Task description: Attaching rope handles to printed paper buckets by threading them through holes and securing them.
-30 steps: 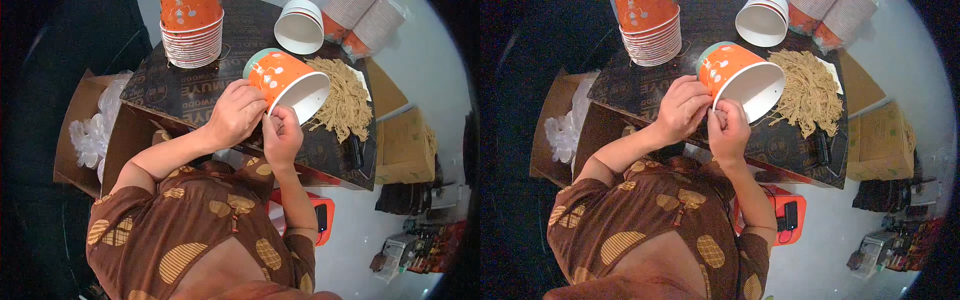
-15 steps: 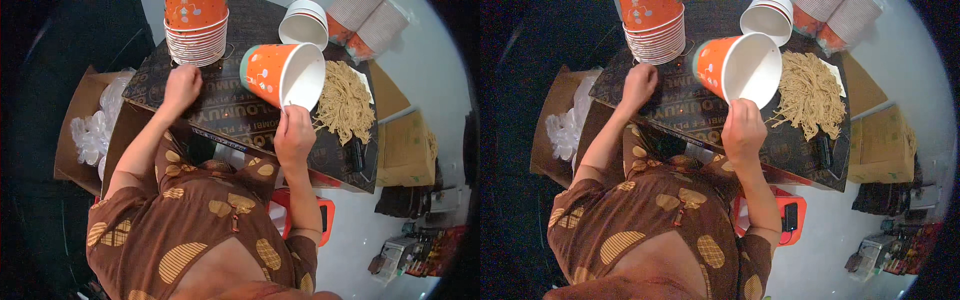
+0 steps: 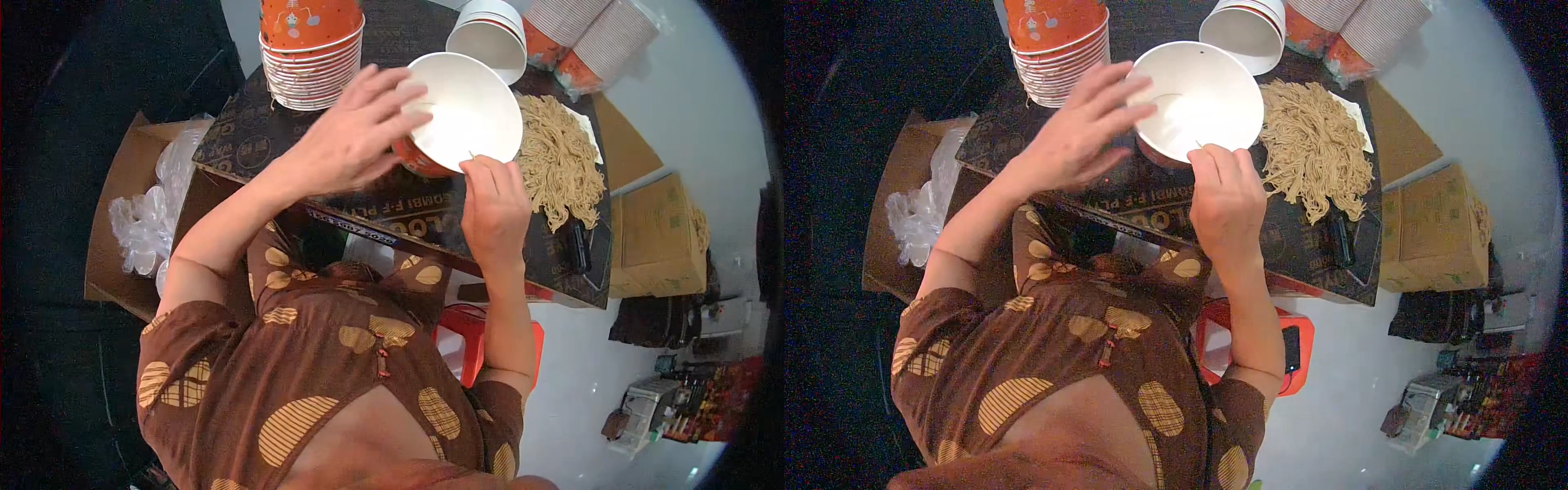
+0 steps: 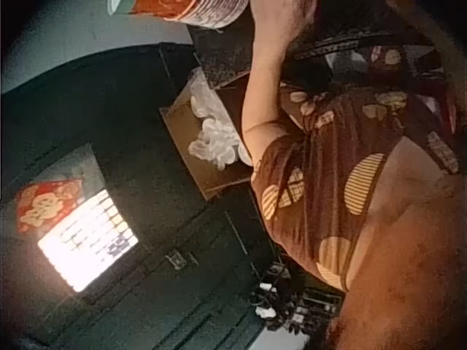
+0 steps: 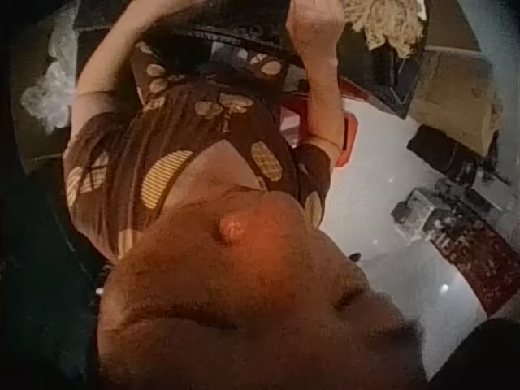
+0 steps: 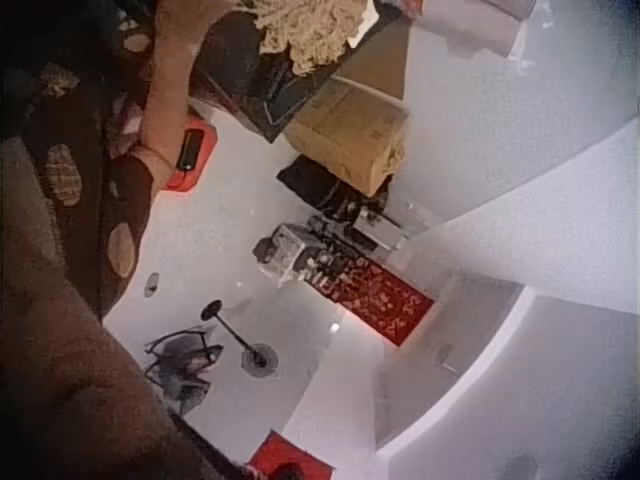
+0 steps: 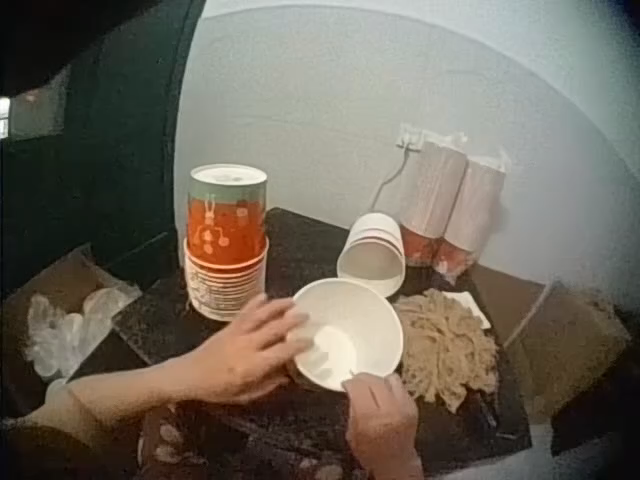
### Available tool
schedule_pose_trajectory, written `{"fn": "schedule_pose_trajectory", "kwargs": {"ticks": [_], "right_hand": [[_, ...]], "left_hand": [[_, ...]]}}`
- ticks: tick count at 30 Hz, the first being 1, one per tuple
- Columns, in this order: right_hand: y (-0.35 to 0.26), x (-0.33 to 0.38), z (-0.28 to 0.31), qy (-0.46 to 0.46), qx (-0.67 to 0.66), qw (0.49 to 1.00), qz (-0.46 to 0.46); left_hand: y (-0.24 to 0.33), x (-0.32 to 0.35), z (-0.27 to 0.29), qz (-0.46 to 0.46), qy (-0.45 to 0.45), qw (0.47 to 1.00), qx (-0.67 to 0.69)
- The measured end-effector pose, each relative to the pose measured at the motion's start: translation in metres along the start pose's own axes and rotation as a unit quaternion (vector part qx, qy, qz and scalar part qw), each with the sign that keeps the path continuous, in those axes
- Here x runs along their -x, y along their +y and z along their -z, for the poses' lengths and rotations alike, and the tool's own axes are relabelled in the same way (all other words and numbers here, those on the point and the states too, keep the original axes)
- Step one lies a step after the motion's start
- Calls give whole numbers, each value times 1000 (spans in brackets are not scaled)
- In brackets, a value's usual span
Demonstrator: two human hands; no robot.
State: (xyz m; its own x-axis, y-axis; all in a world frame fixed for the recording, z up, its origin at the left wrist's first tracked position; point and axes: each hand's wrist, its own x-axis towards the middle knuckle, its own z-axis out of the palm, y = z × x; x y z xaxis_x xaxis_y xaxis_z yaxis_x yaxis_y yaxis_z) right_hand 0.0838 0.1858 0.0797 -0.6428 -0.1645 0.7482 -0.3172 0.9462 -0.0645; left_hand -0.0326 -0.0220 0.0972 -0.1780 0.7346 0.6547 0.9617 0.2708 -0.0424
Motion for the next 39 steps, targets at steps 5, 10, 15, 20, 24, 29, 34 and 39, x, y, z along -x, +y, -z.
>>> {"fn": "schedule_pose_trajectory", "kwargs": {"ticks": [5,10,15,20,24,29,34,39], "right_hand": [[1,1,5,102,-100,990,1],[-18,23,-1,155,-295,913,-236],[-19,26,-14,158,-321,895,-265],[-15,28,-19,113,-315,886,-320],[-14,34,-24,123,-267,896,-333],[-16,38,-33,191,-340,855,-341],[-18,36,-38,217,-333,861,-317],[-22,35,-33,212,-375,845,-317]], "left_hand": [[3,-6,-21,-10,-4,997,77],[14,-5,-21,60,11,993,103],[19,-7,-21,62,7,993,98],[24,-9,-21,57,2,993,106],[27,-11,-22,54,15,994,96],[27,-14,-21,54,5,995,83],[30,-16,-16,50,19,995,85],[21,-21,-4,38,56,990,123]]}}
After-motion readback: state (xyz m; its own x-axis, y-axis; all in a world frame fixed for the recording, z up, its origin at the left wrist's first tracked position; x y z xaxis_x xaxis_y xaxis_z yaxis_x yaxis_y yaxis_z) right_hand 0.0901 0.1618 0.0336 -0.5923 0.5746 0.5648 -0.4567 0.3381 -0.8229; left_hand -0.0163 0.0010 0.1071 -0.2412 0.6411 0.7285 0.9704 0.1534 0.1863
